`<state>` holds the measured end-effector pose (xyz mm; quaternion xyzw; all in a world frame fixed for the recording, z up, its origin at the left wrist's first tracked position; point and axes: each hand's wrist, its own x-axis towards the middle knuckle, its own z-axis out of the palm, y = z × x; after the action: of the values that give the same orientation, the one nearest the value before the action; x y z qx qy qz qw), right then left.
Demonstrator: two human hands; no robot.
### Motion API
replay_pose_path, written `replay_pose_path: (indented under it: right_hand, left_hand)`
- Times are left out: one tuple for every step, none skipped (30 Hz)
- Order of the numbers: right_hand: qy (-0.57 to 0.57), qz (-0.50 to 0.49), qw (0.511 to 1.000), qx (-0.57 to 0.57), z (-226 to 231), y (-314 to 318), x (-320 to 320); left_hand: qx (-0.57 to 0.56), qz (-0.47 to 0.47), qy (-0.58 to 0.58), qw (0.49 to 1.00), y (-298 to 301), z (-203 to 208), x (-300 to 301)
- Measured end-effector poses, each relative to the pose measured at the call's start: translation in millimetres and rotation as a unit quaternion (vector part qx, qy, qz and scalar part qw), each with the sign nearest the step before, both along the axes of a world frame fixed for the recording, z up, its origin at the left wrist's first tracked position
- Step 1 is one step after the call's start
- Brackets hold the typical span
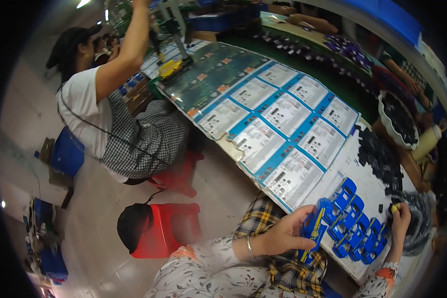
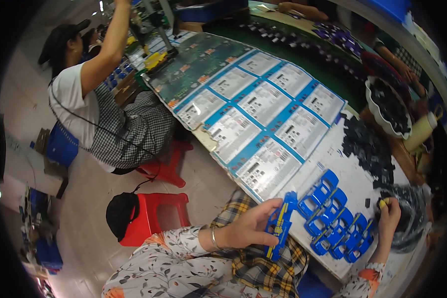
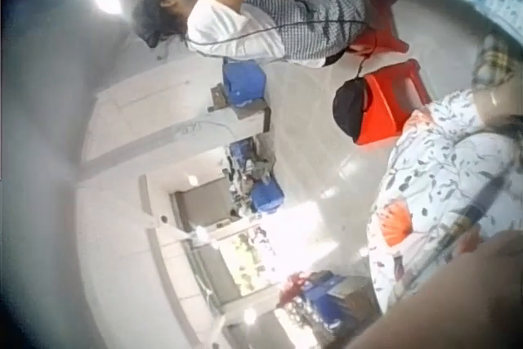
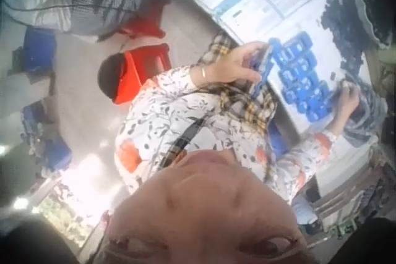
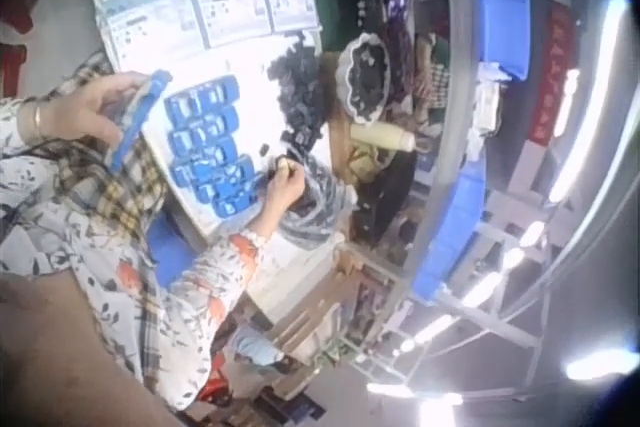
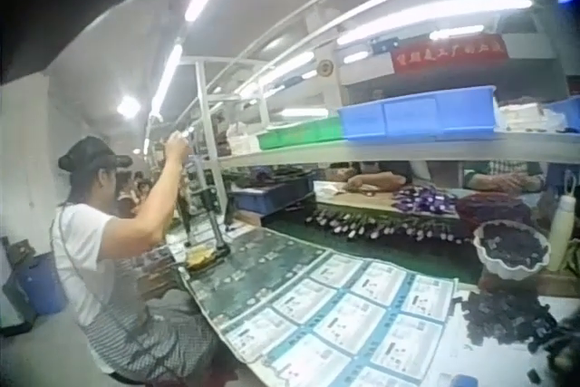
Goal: The person assembles toy cars by inserting plastic components into toy car shells by hand and arranging the car bodies on the table.
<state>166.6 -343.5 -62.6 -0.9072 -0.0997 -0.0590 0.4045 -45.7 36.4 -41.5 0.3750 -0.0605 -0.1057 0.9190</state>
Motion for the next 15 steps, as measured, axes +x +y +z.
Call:
replay_pose_path:
  right_hand:
    - [0.027,-0.017,0.999,0.025,2,4,-2]
    - [0.032,0.012,0.999,0.011,-1,1,3]
    - [0.029,0.022,0.999,0.014,-5,-1,5]
    - [0.044,0.015,0.998,0.040,-3,1,6]
    - [0.060,0.006,0.996,0.065,-2,1,6]
    - [0.045,-0.007,0.997,0.064,-4,-3,8]
    - [0.044,-0.006,0.997,0.064,0,0,5]
    - [0.043,-0.001,0.996,0.078,6,8,1]
    - [0.044,0.001,0.995,0.091,13,17,-8]
    - [0.080,-0.016,0.993,0.084,30,34,-21]
    - [0.057,0.017,0.996,0.072,37,45,-30]
    - [0.037,0.047,0.997,0.058,44,56,-39]
    - [0.076,0.060,0.993,0.071,54,77,-50]
    - [0.104,0.065,0.989,0.088,64,99,-62]
    - [0.121,0.080,0.983,0.110,70,126,-70]
  left_hand:
    - [0.005,0.014,-0.004,1.000,1,2,-3]
    - [0.002,0.007,0.002,1.000,2,2,-4]
    - [-0.003,-0.002,0.010,1.000,2,1,-5]
    - [-0.011,0.010,0.004,1.000,1,1,-5]
    - [-0.009,0.018,0.002,1.000,2,1,-6]
    - [-0.012,0.012,0.009,1.000,4,1,-8]
    - [-0.016,-0.001,0.015,1.000,4,3,-8]
    - [-0.025,0.004,0.017,1.000,6,5,-8]
    - [-0.026,0.005,0.018,0.999,10,5,-8]
    - [-0.032,0.006,0.032,0.999,13,5,-6]
    - [-0.042,0.000,0.047,0.998,13,5,-3]
    - [-0.050,0.021,0.054,0.997,14,6,-3]
    - [-0.070,0.021,0.079,0.994,15,11,-1]
    - [-0.075,0.022,0.085,0.993,17,10,0]
    - [-0.081,0.027,0.092,0.992,20,7,-1]
